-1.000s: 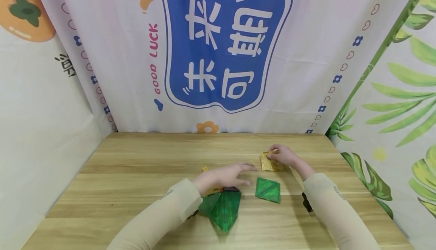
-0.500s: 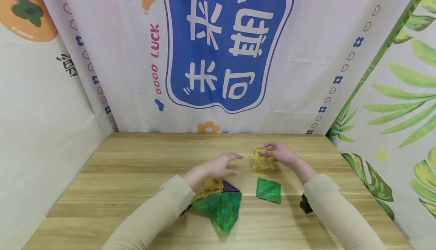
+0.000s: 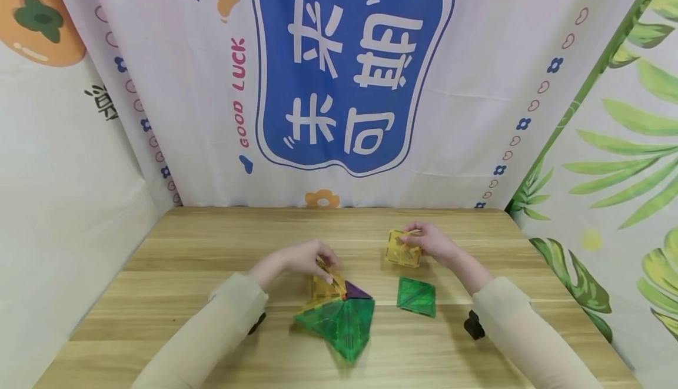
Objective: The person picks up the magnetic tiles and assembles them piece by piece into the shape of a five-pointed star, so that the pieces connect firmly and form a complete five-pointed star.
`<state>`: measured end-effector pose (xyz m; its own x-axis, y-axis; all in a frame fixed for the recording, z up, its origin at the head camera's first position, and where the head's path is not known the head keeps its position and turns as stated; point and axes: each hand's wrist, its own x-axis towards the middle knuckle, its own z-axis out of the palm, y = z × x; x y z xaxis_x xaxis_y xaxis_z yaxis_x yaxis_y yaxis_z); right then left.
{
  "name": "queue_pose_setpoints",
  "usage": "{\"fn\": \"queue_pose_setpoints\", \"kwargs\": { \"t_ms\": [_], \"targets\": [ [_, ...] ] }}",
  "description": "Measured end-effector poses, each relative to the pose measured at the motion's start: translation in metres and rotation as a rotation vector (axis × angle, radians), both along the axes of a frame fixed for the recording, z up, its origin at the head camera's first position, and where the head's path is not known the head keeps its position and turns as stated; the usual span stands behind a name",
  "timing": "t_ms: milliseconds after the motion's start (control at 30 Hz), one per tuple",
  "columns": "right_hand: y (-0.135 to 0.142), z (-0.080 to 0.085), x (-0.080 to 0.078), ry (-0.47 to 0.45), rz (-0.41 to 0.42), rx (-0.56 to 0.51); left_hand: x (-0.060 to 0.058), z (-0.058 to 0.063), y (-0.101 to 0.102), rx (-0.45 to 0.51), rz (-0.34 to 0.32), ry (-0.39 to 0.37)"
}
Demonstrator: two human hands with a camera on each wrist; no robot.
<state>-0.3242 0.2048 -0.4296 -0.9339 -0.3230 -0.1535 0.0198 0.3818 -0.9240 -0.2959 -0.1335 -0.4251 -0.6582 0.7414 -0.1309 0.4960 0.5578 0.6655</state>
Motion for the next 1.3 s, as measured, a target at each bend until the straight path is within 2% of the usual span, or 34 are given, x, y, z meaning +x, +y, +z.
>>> {"fn": "queue_pose_setpoints", "kwargs": {
  "t_ms": [233, 400, 600, 933, 1033, 1133, 1300],
  "targets": [
    [-0.003, -0.001, 0.005, -0.061, -0.049, -0.120, 0.007, -0.012, -0.013, 0.050, -0.024, 0.102],
    [-0.010, 0.002, 0.009, -0.058, -0.051, -0.162, 0.015, -0.015, -0.021, 0.068, 0.008, 0.137],
    [-0.021, 0.006, 0.014, -0.052, -0.062, -0.185, 0.024, -0.018, -0.027, 0.039, 0.054, 0.176],
    [-0.042, 0.008, 0.021, -0.037, -0.055, -0.296, 0.038, -0.019, -0.028, 0.048, 0.091, 0.238],
    [-0.047, 0.009, 0.022, -0.033, -0.049, -0.314, 0.040, -0.019, -0.029, 0.049, 0.098, 0.232],
    [-0.053, 0.011, 0.024, -0.048, -0.058, -0.332, 0.039, -0.017, -0.029, 0.073, 0.102, 0.187],
    [-0.064, 0.013, 0.026, -0.081, -0.056, -0.350, 0.028, -0.008, -0.025, 0.138, 0.146, 0.125]
  ]
}}
